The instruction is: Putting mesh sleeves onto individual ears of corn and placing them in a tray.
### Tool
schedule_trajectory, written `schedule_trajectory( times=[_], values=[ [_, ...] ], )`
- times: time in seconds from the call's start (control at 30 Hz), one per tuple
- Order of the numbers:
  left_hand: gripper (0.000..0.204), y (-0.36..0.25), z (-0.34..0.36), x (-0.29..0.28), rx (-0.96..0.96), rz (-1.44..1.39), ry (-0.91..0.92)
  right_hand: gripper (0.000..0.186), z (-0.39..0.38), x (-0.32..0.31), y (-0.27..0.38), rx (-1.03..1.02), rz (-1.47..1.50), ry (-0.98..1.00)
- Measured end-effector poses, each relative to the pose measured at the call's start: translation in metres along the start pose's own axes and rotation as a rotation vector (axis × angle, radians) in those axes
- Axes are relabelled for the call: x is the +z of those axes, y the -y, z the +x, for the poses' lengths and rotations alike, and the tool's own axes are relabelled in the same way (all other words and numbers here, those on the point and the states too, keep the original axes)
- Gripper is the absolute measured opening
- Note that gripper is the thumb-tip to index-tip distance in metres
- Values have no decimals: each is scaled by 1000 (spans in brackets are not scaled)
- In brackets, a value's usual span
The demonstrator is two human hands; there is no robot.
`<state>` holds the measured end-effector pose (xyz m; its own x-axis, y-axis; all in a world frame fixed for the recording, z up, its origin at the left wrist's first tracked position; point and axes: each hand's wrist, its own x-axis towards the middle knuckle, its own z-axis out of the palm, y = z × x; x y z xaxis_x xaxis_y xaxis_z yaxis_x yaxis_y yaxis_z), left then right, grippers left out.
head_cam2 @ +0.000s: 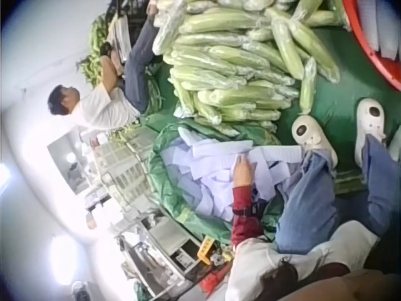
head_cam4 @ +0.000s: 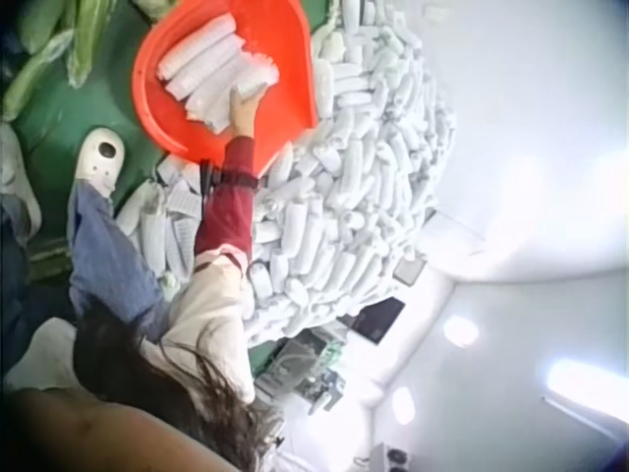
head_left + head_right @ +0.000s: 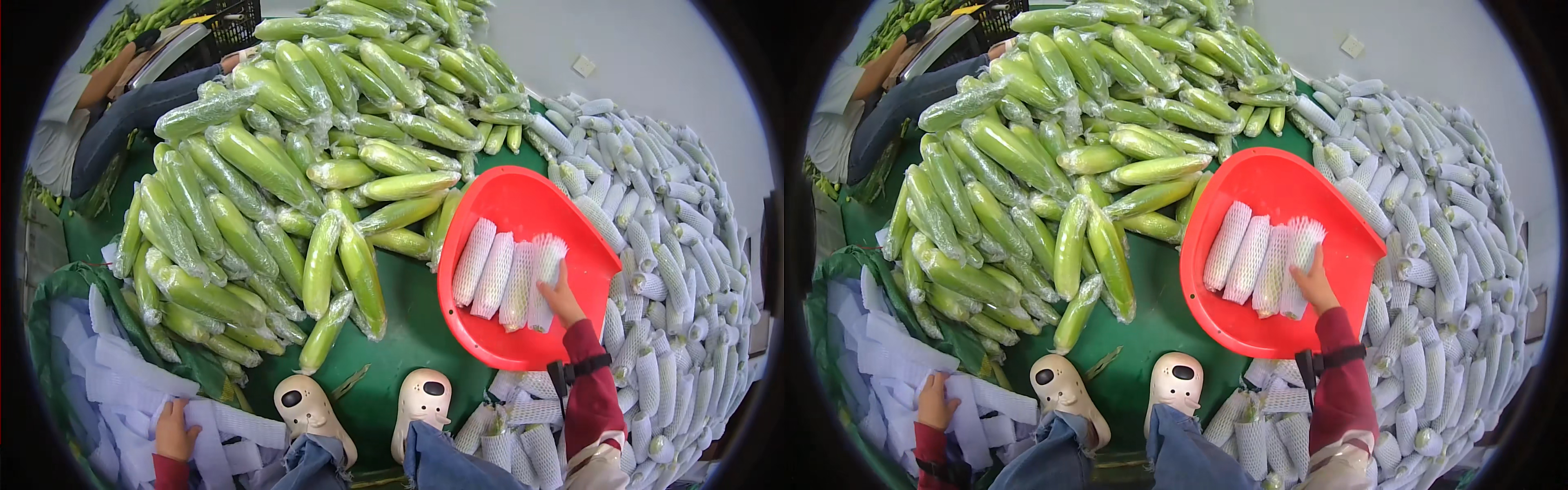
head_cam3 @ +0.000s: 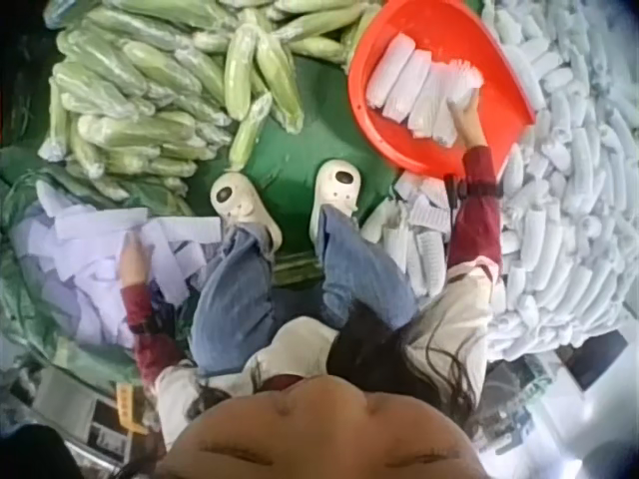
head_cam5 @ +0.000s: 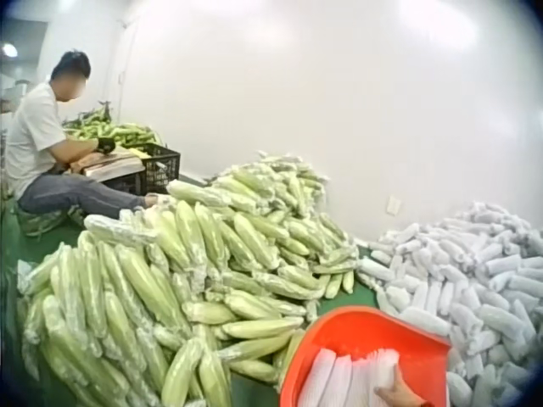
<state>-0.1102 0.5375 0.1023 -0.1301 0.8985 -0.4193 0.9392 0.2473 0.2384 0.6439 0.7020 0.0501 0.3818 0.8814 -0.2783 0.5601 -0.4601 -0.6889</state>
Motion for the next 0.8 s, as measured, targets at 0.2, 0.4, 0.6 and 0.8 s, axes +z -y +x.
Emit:
schedule_trajectory(
  times=[0.2, 0.4, 0.6, 0.8],
  values=[
    [44, 12, 8, -32, 248, 119, -130, 57, -3, 11, 64, -456, -787, -43],
    [27, -151, 62, -94, 224, -1233, -165, 68, -110, 109, 237, -348, 426, 1110],
    [14, -255, 109, 25, 754, -606, -214, 63, -140, 215, 218, 209, 742, 1330],
    [10, -267, 106, 99, 333, -1097, 144, 36, -142, 227, 135, 465, 887, 1310]
  ],
)
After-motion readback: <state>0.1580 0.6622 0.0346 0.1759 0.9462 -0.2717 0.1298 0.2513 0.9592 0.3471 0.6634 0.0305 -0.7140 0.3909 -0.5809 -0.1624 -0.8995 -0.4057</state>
